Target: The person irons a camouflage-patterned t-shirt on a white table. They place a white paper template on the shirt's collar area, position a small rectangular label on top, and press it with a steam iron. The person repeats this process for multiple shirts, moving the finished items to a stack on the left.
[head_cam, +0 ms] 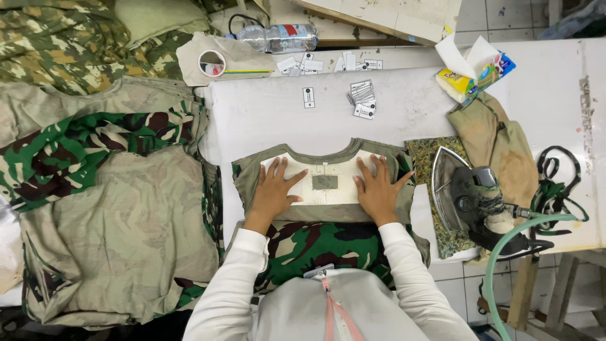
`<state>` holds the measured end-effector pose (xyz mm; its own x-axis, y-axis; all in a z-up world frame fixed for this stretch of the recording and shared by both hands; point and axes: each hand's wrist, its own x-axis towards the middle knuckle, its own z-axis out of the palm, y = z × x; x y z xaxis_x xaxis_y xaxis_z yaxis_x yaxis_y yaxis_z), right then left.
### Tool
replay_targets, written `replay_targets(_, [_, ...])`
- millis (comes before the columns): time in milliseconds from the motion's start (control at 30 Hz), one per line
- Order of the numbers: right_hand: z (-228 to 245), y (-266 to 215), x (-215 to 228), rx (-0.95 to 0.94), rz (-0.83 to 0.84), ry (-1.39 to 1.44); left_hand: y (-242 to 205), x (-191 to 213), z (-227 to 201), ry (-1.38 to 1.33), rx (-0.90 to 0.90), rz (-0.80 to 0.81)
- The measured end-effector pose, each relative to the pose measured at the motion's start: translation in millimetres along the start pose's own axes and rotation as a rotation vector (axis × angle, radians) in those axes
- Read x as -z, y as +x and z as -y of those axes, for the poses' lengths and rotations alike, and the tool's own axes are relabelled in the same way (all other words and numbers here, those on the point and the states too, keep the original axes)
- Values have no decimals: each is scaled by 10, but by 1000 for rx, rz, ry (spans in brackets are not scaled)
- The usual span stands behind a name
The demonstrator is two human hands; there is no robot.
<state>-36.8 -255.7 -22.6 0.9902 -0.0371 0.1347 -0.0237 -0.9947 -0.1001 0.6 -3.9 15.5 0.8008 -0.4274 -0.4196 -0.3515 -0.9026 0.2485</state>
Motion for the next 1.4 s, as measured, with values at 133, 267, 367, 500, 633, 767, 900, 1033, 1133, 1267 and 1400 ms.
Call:
replay_targets(133, [200, 568, 104, -11, 243, -95, 5, 38, -50, 12, 26, 21])
replay_targets(267, [464, 1461, -568, -47, 155, 332, -14, 30, -56, -6, 34, 6])
replay_targets(367, [810, 1799, -650, -185, 199, 417, -31, 17, -57, -23, 39, 0])
replay_targets(500, [1082, 1891, -678, -263, 201, 422, -46, 84, -64, -49, 31, 17])
replay_targets(633, [919, 2004, -850, -263, 213, 651, -27, 54, -50, -64, 38, 24])
replay_targets(767, [570, 1952, -877, -105, 214, 784, -48, 48, -52, -40, 35, 21])
replay_targets(900, [522, 1484, -12, 60, 376, 800, -71, 95, -76, -14, 30, 33])
replay_targets(1033, [528, 750, 336, 206, 508, 748, -20, 5, -53, 21, -1, 24])
replay_targets(1133, [515, 399, 35, 136, 498, 670, -44, -9, -61, 78, -8, 16])
replay_targets(1267, [510, 241, -66, 8, 270, 436, -131, 127, -144, 187, -59, 7])
replay_targets(1400, [432, 231, -128, -6, 232, 409, -163, 180, -177, 291, -131, 28])
